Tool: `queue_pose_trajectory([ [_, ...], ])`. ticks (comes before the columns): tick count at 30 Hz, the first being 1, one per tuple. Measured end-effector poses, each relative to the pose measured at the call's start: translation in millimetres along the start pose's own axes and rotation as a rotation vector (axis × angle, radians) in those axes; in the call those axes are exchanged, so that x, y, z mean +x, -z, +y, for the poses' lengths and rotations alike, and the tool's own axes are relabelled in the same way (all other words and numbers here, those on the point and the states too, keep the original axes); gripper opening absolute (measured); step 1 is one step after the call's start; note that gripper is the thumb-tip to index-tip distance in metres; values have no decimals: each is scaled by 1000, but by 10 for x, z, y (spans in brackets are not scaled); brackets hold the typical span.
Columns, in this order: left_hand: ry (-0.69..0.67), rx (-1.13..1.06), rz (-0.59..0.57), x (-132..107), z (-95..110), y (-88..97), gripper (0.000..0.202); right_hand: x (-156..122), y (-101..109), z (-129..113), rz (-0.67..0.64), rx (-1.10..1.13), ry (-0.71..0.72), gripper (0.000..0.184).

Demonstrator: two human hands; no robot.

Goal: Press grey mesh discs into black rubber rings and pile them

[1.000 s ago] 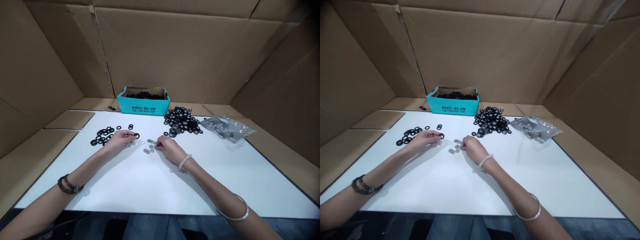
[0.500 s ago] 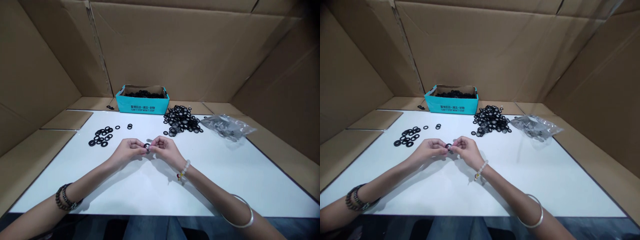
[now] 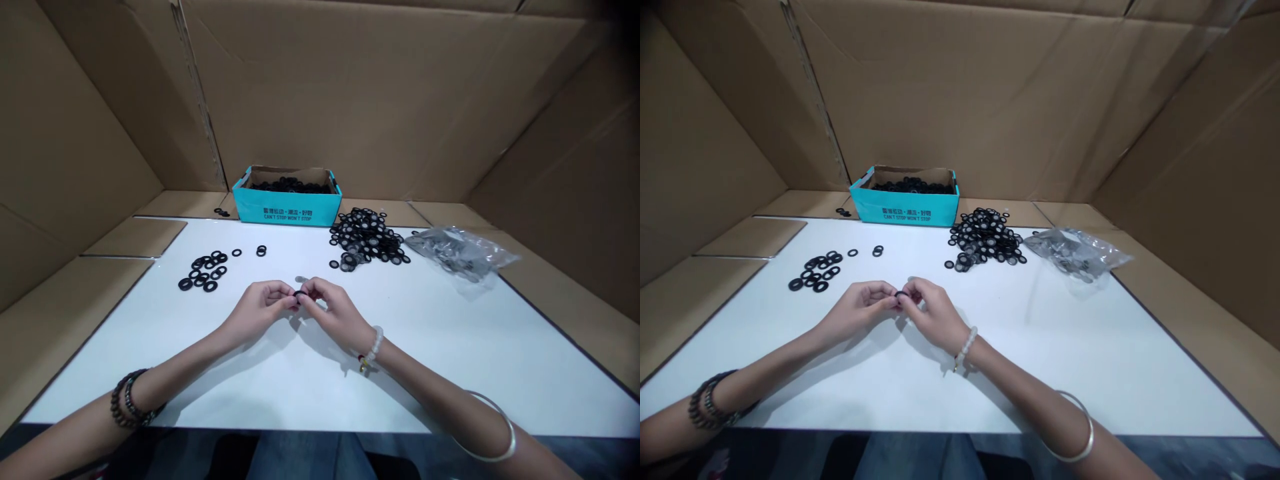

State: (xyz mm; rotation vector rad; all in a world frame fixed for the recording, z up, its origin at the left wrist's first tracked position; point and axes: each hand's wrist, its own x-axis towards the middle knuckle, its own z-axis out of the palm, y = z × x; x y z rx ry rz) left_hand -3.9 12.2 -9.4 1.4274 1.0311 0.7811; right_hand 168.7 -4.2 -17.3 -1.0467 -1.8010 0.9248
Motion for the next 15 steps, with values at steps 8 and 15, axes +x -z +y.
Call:
queue_pose_trajectory([
  [8, 58, -120, 9, -16, -61, -61, 19, -71, -156, 132, 96, 109, -74, 18],
  [15, 0, -79, 155, -49, -112, -67, 14, -65, -54, 1, 75, -159, 49, 10],
])
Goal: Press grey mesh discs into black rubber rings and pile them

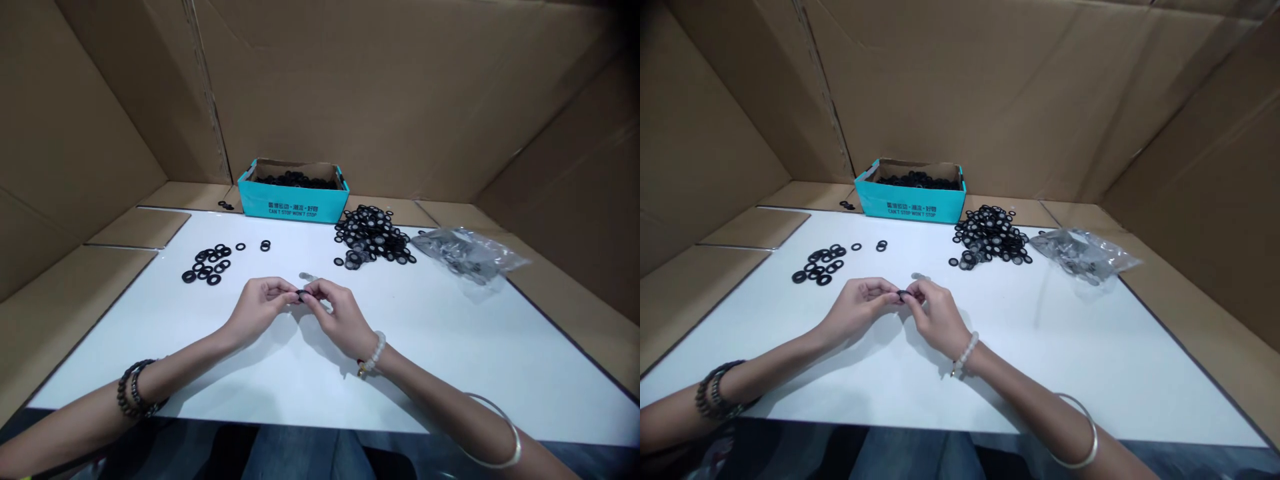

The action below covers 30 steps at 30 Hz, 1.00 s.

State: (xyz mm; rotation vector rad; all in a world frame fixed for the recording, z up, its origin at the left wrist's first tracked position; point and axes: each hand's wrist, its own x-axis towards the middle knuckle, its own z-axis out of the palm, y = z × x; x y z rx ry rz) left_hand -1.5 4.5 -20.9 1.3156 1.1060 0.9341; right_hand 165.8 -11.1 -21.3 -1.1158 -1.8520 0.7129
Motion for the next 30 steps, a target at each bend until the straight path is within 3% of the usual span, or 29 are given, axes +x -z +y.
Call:
queue_pose_trajectory([
  [7, -94, 119, 48, -43, 76, -8, 9, 10, 48, -39, -29, 37, -26, 11],
  [12, -98, 155, 80, -62, 96, -23, 9, 13, 44, -15, 12, -38, 32, 9],
  [19, -48, 143, 51, -58, 139, -28, 8, 27, 72, 26, -67, 98, -17, 10],
  [22, 5, 110, 28, -46, 148, -35, 10, 31, 61, 35, -61, 151, -85, 11],
  [27, 88, -29, -17, -18, 123, -36, 29, 65, 50, 52, -90, 468, -348, 24],
  [30, 85, -46, -57, -10, 113, -37, 33, 74, 51, 47, -94, 497, -351, 28],
])
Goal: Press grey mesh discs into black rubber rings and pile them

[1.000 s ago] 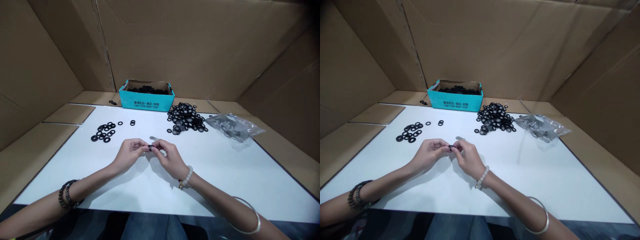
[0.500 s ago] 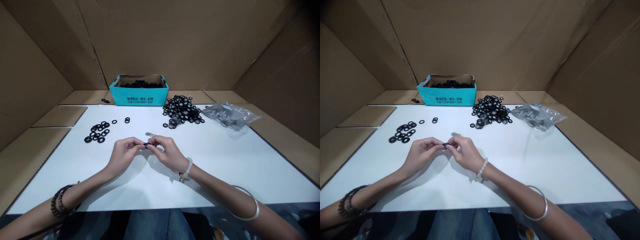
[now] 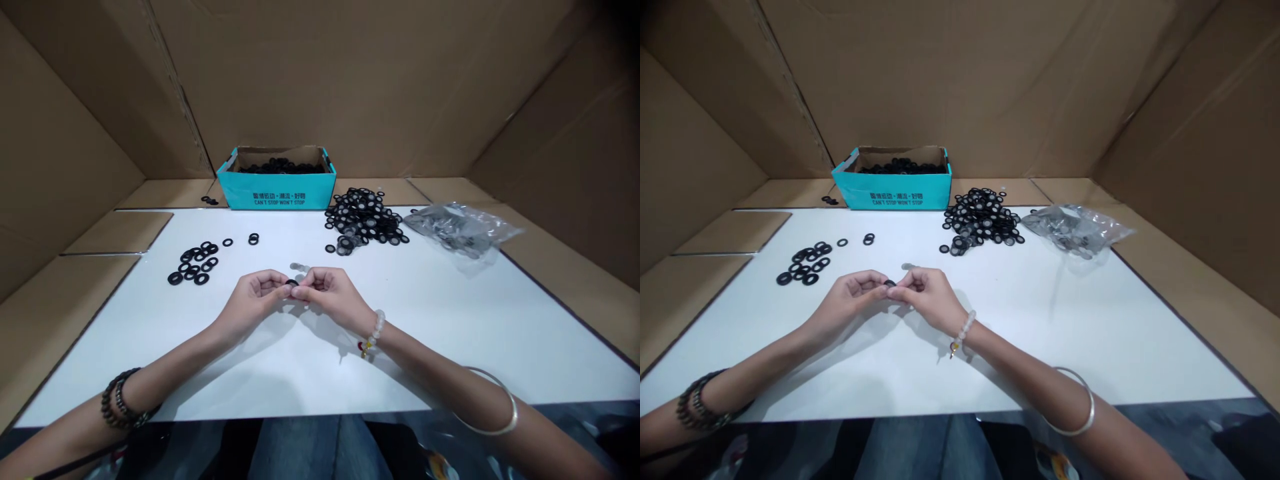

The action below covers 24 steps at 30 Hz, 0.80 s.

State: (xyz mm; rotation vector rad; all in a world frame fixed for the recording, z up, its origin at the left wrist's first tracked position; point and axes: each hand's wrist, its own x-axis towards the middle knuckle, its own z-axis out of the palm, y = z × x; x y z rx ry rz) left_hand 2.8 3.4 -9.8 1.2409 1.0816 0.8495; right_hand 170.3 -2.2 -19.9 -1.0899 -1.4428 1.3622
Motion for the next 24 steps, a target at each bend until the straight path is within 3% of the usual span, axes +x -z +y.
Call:
queue_pose_trajectory([
  [6, -112, 120, -63, -14, 42, -15, 24, -67, -31, -52, -11, -284, 261, 20],
  [14, -161, 322, -111, -42, -16, 13, 15, -129, -101, 6, 117, -561, 483, 18],
  [18, -199, 318, -49, -25, -25, 31, 11, -135, -106, 1, 120, -590, 502, 18],
  [24, -267, 240, 80, -62, -16, 11, 8, -144, -140, -18, 117, -466, 367, 19],
])
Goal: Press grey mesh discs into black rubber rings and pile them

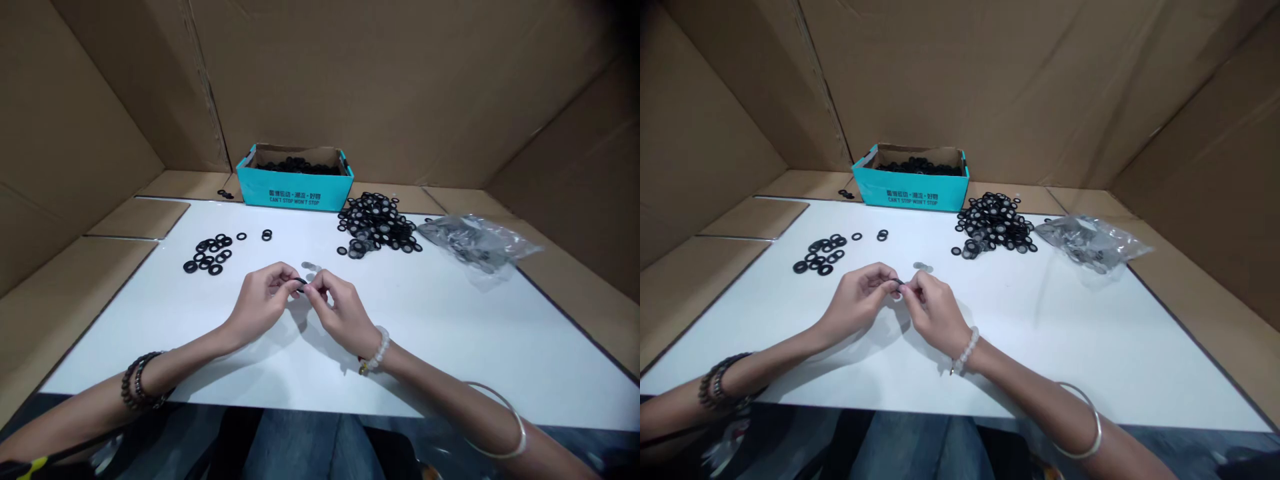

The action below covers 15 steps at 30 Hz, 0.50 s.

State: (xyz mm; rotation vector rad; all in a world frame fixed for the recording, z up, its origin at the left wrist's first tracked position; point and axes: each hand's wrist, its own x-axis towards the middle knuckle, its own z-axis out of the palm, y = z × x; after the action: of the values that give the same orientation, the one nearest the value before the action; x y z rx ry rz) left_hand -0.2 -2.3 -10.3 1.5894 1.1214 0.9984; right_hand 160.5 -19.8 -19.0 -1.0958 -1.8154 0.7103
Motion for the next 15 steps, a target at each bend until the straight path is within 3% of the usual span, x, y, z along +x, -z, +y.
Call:
queue_pose_trajectory([
  [2, 41, -57, -22, -3, 2, -7, 10, 15, 6, 13, -5, 53, -53, 21],
  [7, 206, -189, -210, 45, 10, 11, 18, 63, 55, 77, -62, 50, -105, 19],
  [15, 257, -244, -178, 81, 73, 42, 17, 57, 100, 105, -237, -106, 81, 20],
])
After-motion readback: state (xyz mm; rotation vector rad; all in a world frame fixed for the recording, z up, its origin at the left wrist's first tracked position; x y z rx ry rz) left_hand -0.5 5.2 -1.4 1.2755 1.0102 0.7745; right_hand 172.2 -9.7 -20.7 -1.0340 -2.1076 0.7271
